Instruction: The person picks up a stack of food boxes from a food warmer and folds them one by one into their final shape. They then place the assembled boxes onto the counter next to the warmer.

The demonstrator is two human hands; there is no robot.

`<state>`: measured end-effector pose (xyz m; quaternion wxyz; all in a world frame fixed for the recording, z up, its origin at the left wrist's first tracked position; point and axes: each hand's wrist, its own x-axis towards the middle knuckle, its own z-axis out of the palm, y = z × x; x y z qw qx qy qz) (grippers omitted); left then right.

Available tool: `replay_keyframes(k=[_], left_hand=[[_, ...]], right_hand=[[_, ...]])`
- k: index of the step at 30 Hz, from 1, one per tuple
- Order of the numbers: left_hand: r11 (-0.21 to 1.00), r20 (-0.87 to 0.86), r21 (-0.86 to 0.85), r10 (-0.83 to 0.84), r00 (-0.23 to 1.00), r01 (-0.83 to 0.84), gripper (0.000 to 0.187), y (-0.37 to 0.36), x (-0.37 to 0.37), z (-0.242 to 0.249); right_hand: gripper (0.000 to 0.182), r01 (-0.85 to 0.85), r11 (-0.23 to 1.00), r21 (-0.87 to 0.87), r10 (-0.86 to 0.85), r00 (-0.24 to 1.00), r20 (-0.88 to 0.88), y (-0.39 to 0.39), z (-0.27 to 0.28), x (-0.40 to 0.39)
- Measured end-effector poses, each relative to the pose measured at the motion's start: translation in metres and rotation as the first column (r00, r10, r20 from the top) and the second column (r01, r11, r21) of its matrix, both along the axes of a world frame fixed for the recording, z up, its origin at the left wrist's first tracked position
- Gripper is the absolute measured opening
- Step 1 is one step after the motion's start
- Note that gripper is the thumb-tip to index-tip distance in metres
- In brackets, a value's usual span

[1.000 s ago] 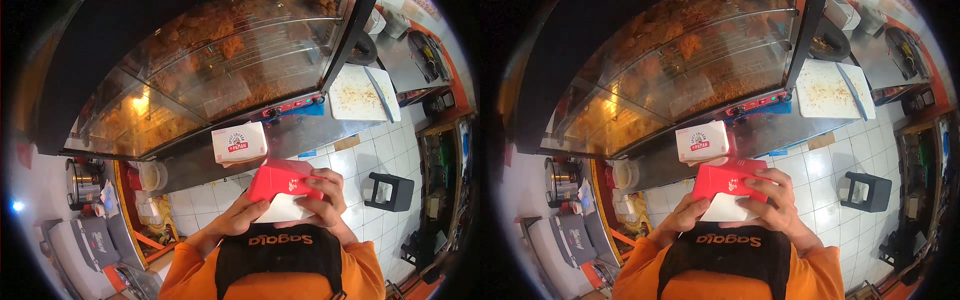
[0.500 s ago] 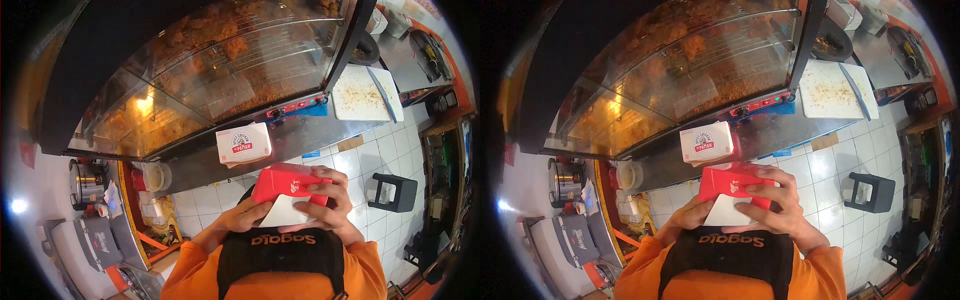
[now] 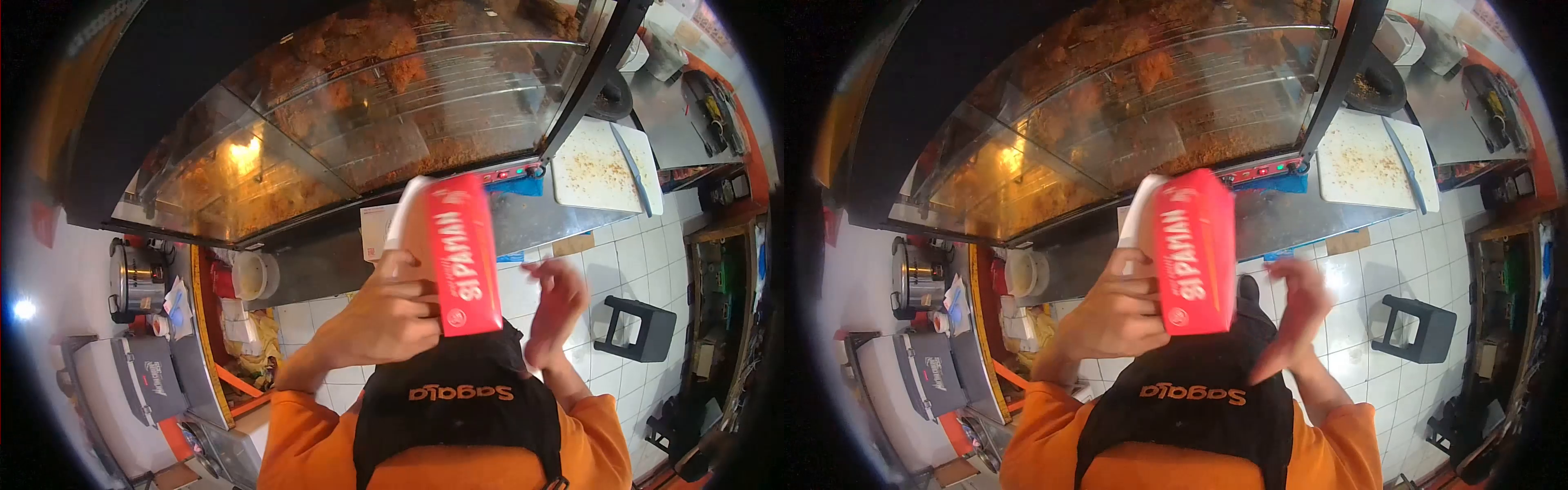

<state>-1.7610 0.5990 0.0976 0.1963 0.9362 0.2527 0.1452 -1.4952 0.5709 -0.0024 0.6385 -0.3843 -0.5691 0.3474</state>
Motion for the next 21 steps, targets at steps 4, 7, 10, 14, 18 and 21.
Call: replay_keyframes(k=[4,7,10,14,18,21], left_hand=[[0.962,-0.288,0.231,-0.074,0.955,0.144,0.008,-0.004,0.017,-0.004],[0.89,-0.428,0.311,-0.183,0.885,0.334,0.008,0.0,0.022,0.0],[0.892,-0.288,0.33,-0.217,0.933,0.309,0.012,0.004,0.02,0.003],[0.984,0.321,0.163,0.021,0.947,-0.077,0.036,-0.005,0.016,-0.019],[0.823,0.391,-0.547,0.413,0.823,-0.153,0.112,-0.026,0.002,-0.045],[0.772,0.372,-0.628,0.413,0.831,-0.103,0.134,-0.039,0.017,-0.055]], right_hand=[[0.107,-0.429,0.818,-0.383,0.001,0.667,-0.745,0.034,0.01,0.047],[0.11,-0.53,0.66,-0.532,0.318,0.839,-0.441,0.039,-0.021,0.06],[0.095,-0.629,0.541,-0.558,0.548,0.767,-0.334,0.027,-0.024,0.058],[0.061,-0.599,0.459,-0.656,0.669,0.719,-0.188,0.012,-0.029,0.059],[0.059,-0.557,0.559,-0.614,0.568,0.797,-0.205,0.003,-0.023,0.063],[0.06,-0.474,0.546,-0.69,0.566,0.816,-0.113,0.003,-0.006,0.068]])
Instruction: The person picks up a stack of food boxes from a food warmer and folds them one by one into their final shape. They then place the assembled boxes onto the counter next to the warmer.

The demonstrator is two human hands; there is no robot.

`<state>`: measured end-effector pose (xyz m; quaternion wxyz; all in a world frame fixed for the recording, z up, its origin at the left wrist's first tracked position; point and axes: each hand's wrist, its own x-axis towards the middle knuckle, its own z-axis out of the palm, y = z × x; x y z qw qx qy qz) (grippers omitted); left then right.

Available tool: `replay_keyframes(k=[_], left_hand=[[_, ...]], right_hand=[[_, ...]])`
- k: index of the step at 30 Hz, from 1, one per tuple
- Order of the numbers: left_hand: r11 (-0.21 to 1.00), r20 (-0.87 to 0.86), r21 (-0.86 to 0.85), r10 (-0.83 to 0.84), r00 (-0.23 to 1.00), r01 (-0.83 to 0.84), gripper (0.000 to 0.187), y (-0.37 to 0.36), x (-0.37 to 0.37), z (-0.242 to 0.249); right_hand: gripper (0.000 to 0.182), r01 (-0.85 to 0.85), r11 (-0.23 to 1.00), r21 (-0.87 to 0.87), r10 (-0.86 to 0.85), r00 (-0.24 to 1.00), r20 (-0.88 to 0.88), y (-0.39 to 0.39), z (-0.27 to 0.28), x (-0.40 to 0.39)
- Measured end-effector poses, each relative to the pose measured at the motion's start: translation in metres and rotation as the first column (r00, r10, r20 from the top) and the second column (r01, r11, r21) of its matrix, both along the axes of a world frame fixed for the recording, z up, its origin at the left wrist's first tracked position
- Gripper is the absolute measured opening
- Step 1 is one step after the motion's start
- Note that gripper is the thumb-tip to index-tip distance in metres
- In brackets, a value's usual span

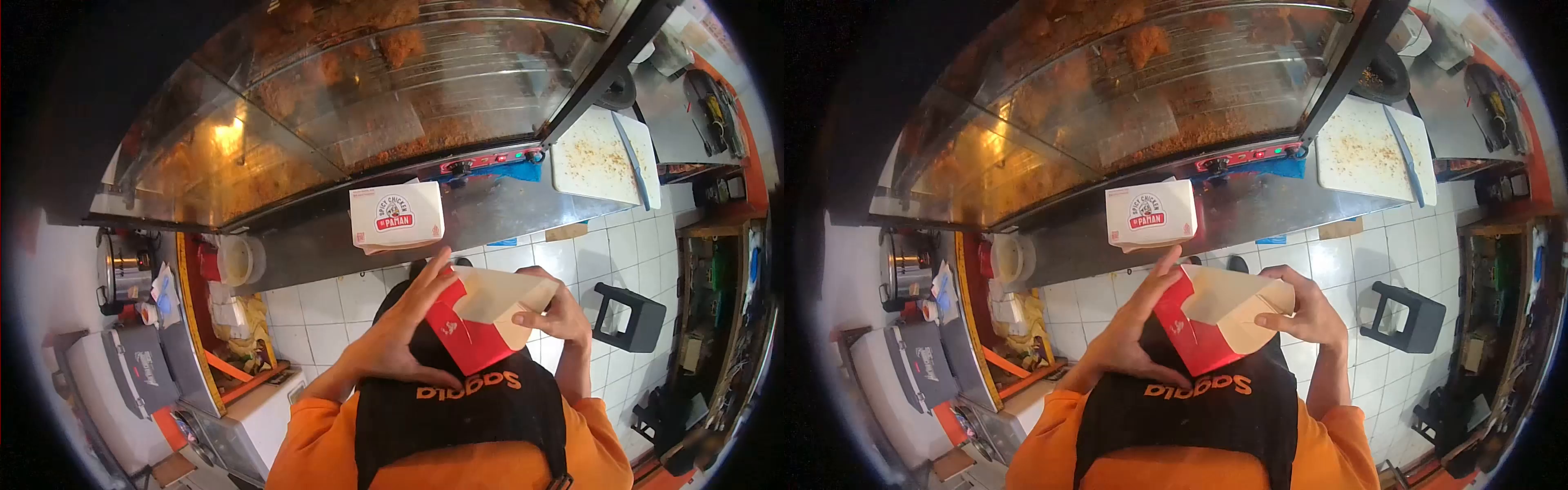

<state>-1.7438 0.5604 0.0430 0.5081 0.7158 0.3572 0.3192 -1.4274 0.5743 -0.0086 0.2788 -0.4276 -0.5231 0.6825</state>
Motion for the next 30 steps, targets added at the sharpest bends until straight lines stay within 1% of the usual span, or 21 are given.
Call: replay_keyframes(k=[1,2,3,4,5,6,7,9,10,11,12,13,14,15,16,18,19,22,26,28,30], left_hand=[[1.0,-0.058,0.002,-0.003,0.998,0.003,0.134,-0.002,0.006,0.001],[0.999,-0.102,0.042,0.005,0.995,0.0,0.13,-0.001,0.011,-0.001],[0.999,-0.098,0.042,0.016,0.995,-0.012,0.13,0.002,0.018,-0.004],[0.993,-0.041,0.106,0.057,0.998,-0.052,0.127,0.003,0.024,-0.01],[0.981,0.019,0.17,0.094,0.995,-0.096,0.124,0.005,0.029,-0.014],[0.974,0.073,0.184,0.123,0.99,-0.134,0.121,0.007,0.031,-0.018],[0.973,0.076,0.189,0.124,0.989,-0.136,0.121,0.008,0.03,-0.017],[0.922,0.132,0.347,0.134,0.982,-0.172,0.123,0.011,0.024,-0.015],[0.921,0.133,0.348,0.138,0.982,-0.176,0.123,0.012,0.023,-0.012],[0.902,0.127,0.401,0.118,0.985,-0.159,0.122,0.014,0.022,-0.007],[0.882,0.118,0.451,0.093,0.989,-0.137,0.121,0.015,0.02,-0.001],[0.884,0.116,0.447,0.09,0.989,-0.132,0.121,0.014,0.019,0.004],[0.866,0.1,0.477,0.118,0.988,-0.152,0.119,0.014,0.018,0.008],[0.842,0.087,0.511,0.147,0.985,-0.171,0.117,0.015,0.018,0.013],[0.84,0.088,0.515,0.145,0.985,-0.17,0.117,0.016,0.017,0.016],[0.87,0.026,0.482,0.101,0.995,-0.101,0.114,0.012,0.016,0.021],[0.87,0.027,0.482,0.103,0.994,-0.103,0.114,0.012,0.014,0.021],[0.914,0.035,0.398,0.07,0.997,-0.078,0.113,0.012,0.011,0.022],[0.927,0.024,0.373,0.036,0.999,-0.042,0.113,0.016,0.009,0.026],[0.925,0.032,0.379,0.022,0.999,-0.033,0.113,0.018,0.01,0.027],[0.941,0.043,0.338,0.007,0.999,-0.022,0.114,0.019,0.01,0.026]], right_hand=[[0.062,-0.052,0.992,0.118,0.027,0.979,0.204,0.003,0.01,-0.001],[0.065,-0.129,0.965,0.227,0.029,0.917,0.399,0.008,0.02,-0.004],[0.065,-0.14,0.964,0.226,0.039,0.915,0.402,0.012,0.029,-0.009],[0.065,-0.081,0.912,0.403,-0.085,0.922,0.377,0.014,0.038,-0.017],[0.066,-0.022,0.822,0.569,-0.202,0.923,0.328,0.015,0.047,-0.024],[0.07,0.049,0.779,0.625,-0.253,0.937,0.242,0.017,0.056,-0.031],[0.07,0.046,0.776,0.629,-0.253,0.936,0.243,0.019,0.067,-0.033],[0.079,-0.027,0.523,0.852,-0.399,0.875,0.272,0.023,0.085,-0.036],[0.073,-0.019,0.369,0.929,-0.503,0.837,0.216,0.025,0.085,-0.041],[0.073,-0.018,0.369,0.929,-0.502,0.838,0.215,0.029,0.094,-0.043],[0.063,-0.187,0.332,0.925,-0.427,0.844,0.324,0.032,0.11,-0.043],[0.054,-0.349,0.283,0.893,-0.355,0.827,0.436,0.032,0.122,-0.044],[0.039,-0.343,0.277,0.897,-0.362,0.828,0.428,0.029,0.126,-0.049],[0.039,-0.343,0.277,0.898,-0.366,0.826,0.428,0.027,0.133,-0.051],[0.04,-0.393,0.263,0.881,-0.367,0.804,0.468,0.025,0.14,-0.053],[0.037,-0.476,0.223,0.851,-0.37,0.766,0.525,0.02,0.146,-0.059],[0.037,-0.477,0.222,0.85,-0.368,0.767,0.526,0.018,0.145,-0.061],[0.034,-0.528,0.149,0.836,-0.427,0.728,0.536,0.013,0.137,-0.062],[0.034,-0.541,0.147,0.828,-0.41,0.728,0.549,0.013,0.139,-0.064],[0.036,-0.549,0.107,0.829,-0.383,0.747,0.543,0.014,0.136,-0.061],[0.037,-0.58,0.095,0.809,-0.389,0.727,0.566,0.012,0.139,-0.062]])
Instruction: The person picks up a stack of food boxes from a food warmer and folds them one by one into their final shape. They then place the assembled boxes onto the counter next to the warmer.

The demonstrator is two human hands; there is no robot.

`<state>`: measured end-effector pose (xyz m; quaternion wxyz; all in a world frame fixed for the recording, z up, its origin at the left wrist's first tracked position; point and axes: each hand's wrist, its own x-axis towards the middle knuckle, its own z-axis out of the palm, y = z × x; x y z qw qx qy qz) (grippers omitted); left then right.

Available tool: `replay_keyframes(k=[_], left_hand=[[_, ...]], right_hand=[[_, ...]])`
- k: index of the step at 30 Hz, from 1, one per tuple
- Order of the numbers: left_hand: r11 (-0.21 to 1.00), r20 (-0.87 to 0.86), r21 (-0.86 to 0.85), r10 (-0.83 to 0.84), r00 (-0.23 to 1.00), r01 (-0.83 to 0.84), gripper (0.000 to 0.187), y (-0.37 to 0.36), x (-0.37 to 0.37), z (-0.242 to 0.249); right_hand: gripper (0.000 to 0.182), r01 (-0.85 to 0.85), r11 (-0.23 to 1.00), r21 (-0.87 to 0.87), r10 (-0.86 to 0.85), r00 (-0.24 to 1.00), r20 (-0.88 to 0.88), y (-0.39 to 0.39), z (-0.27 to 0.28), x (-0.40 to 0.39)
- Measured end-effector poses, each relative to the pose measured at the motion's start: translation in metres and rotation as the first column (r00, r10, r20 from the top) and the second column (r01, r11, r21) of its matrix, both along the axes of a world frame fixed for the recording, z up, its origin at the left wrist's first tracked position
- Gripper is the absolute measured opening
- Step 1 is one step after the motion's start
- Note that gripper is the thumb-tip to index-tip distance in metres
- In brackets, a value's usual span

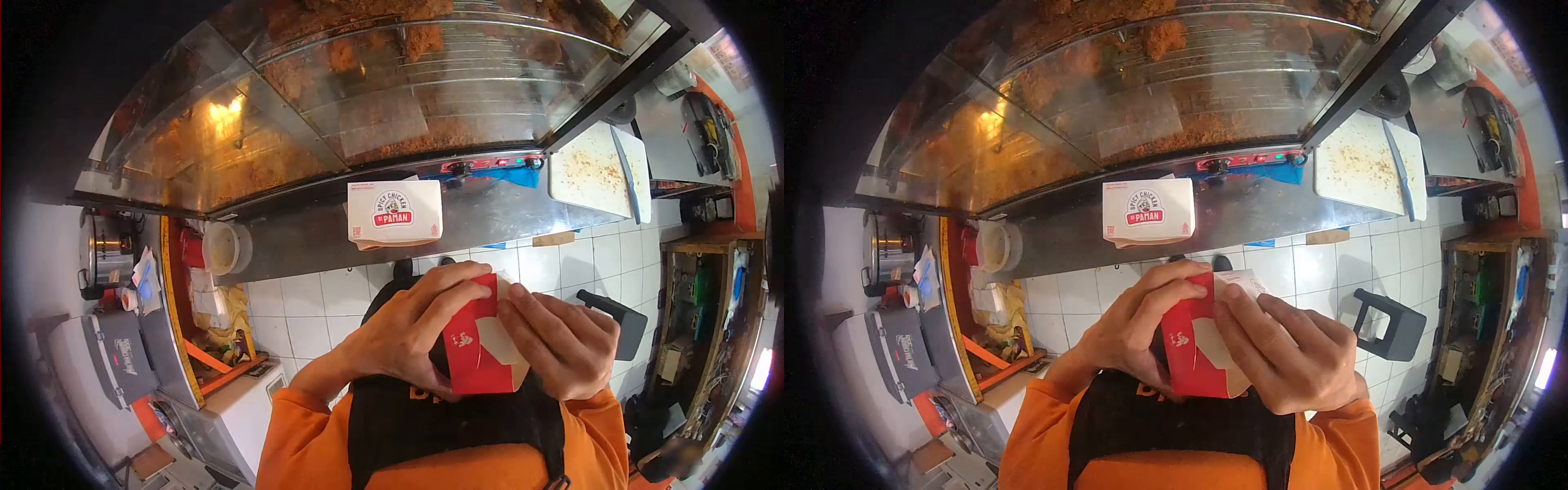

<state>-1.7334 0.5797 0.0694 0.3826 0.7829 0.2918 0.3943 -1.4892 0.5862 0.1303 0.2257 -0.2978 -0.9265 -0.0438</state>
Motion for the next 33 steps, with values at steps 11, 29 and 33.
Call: replay_keyframes(k=[11,29,33], left_hand=[[0.997,0.008,-0.083,0.003,1.0,-0.002,0.119,0.006,0.0,0.013],[0.967,0.156,-0.253,0.006,0.988,0.034,0.099,0.02,-0.005,-0.033],[0.92,0.193,-0.389,0.039,0.98,0.04,0.099,0.015,-0.004,-0.038]], right_hand=[[0.03,-0.179,0.963,-0.2,0.126,0.96,-0.25,0.001,0.014,0.013],[0.084,-0.58,0.419,-0.699,-0.082,0.742,-0.665,0.027,-0.065,0.03],[0.074,-0.363,0.499,-0.787,-0.118,0.871,-0.477,0.015,-0.046,0.015]])
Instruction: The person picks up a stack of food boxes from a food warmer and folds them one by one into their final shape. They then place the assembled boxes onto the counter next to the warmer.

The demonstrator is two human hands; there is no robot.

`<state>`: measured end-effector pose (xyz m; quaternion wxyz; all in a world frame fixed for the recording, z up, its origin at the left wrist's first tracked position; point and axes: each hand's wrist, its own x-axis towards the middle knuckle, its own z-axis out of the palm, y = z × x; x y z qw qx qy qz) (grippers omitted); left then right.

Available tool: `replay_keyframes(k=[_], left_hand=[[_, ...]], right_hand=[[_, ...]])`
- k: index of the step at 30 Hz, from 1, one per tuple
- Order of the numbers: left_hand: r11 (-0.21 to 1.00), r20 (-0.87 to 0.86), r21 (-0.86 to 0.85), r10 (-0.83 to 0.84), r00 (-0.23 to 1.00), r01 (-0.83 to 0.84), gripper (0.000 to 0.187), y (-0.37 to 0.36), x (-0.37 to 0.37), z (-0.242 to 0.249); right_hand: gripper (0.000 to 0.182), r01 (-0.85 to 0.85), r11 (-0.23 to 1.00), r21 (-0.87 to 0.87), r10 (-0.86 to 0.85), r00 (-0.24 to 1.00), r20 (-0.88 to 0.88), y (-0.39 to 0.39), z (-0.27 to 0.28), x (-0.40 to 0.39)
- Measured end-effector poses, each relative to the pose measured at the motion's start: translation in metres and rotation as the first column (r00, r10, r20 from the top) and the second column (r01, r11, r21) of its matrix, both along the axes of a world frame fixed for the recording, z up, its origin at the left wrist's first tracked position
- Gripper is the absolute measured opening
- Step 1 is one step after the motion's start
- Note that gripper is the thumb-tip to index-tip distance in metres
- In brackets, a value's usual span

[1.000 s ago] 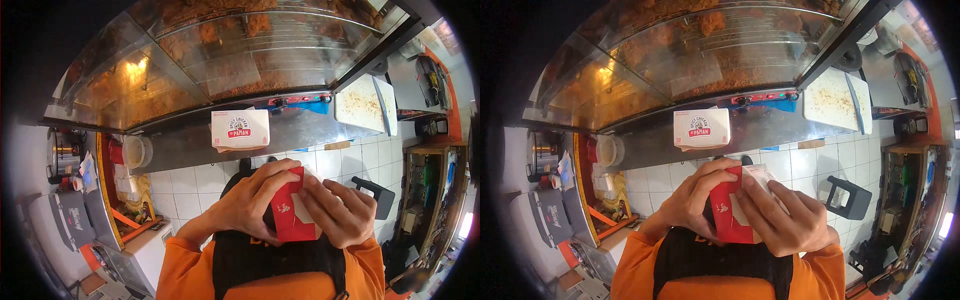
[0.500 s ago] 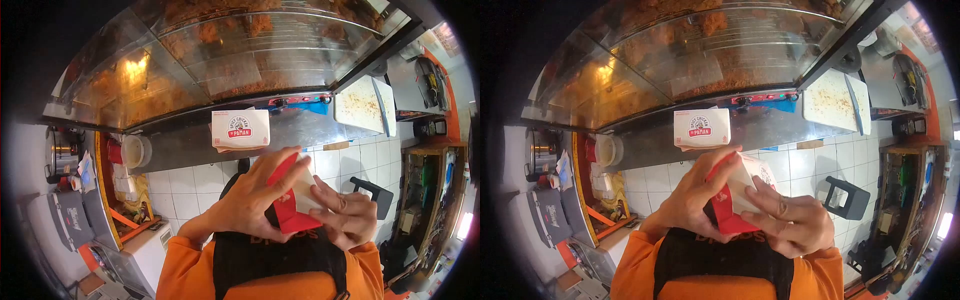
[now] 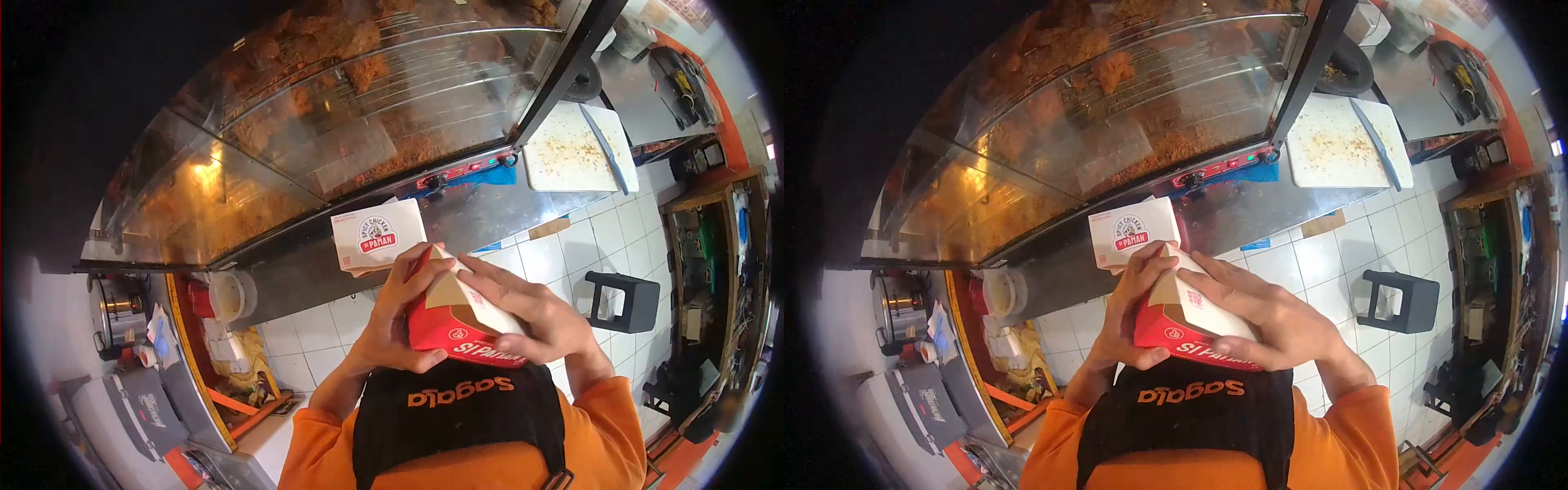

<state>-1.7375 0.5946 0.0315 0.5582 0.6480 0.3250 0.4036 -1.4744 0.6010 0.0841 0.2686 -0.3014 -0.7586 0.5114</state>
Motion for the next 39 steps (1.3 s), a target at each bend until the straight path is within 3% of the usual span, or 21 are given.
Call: replay_keyframes(k=[8,11,16,18,22,24,27,30,32,34,36,38,39], left_hand=[[0.994,-0.051,0.104,-0.016,0.999,0.022,0.098,-0.003,-0.003,-0.001],[1.0,-0.016,0.013,-0.011,1.0,0.011,0.097,-0.005,-0.002,0.001],[0.996,-0.081,0.084,-0.002,0.997,0.009,0.097,-0.009,-0.001,-0.003],[0.996,-0.099,0.091,0.015,0.995,-0.006,0.097,-0.012,0.0,-0.005],[1.0,-0.025,0.018,0.01,1.0,-0.009,0.097,-0.017,0.004,-0.005],[1.0,-0.023,0.004,0.022,0.999,-0.022,0.097,-0.018,0.005,-0.004],[0.998,-0.014,0.05,0.049,0.999,-0.049,0.098,-0.018,0.002,-0.006],[0.994,0.124,-0.101,0.053,0.991,-0.04,0.098,-0.016,-0.005,-0.007],[0.992,0.154,-0.117,0.066,0.986,-0.048,0.099,-0.017,-0.007,-0.008],[0.995,0.107,-0.092,0.052,0.993,-0.042,0.1,-0.017,-0.008,-0.016],[0.968,0.15,-0.25,0.047,0.988,-0.009,0.1,-0.017,-0.004,-0.024],[0.96,0.18,-0.279,0.038,0.983,0.014,0.099,-0.022,-0.001,-0.032],[0.942,0.21,-0.336,0.054,0.976,0.02,0.099,-0.023,0.0,-0.035]], right_hand=[[0.063,0.031,0.99,-0.134,-0.049,0.99,-0.132,-0.004,-0.007,-0.004],[0.056,0.102,0.974,-0.204,-0.124,0.987,-0.101,-0.009,-0.007,-0.003],[0.06,0.128,0.973,-0.192,-0.146,0.986,-0.08,-0.008,-0.007,-0.002],[0.052,0.204,0.959,-0.196,-0.213,0.977,-0.024,-0.012,0.0,-0.005],[0.043,0.204,0.972,-0.115,-0.189,0.974,0.125,-0.012,0.008,-0.004],[0.043,0.134,0.977,0.164,-0.16,0.975,0.155,-0.012,0.007,-0.004],[0.052,0.001,0.969,0.247,-0.029,0.993,0.112,-0.006,0.01,0.0],[0.064,-0.047,0.987,0.152,0.045,0.999,0.016,-0.009,0.003,0.017],[0.067,-0.104,0.965,0.24,0.098,0.995,0.036,-0.009,-0.002,0.025],[0.066,-0.078,0.996,-0.053,0.085,0.988,0.132,-0.016,-0.003,0.032],[0.058,-0.043,0.999,-0.009,0.044,0.991,0.13,-0.017,-0.012,0.036],[0.046,-0.129,0.991,0.025,0.115,0.945,0.305,-0.015,-0.008,0.043],[0.037,-0.07,0.992,0.102,0.04,0.961,0.274,-0.017,-0.012,0.041]])
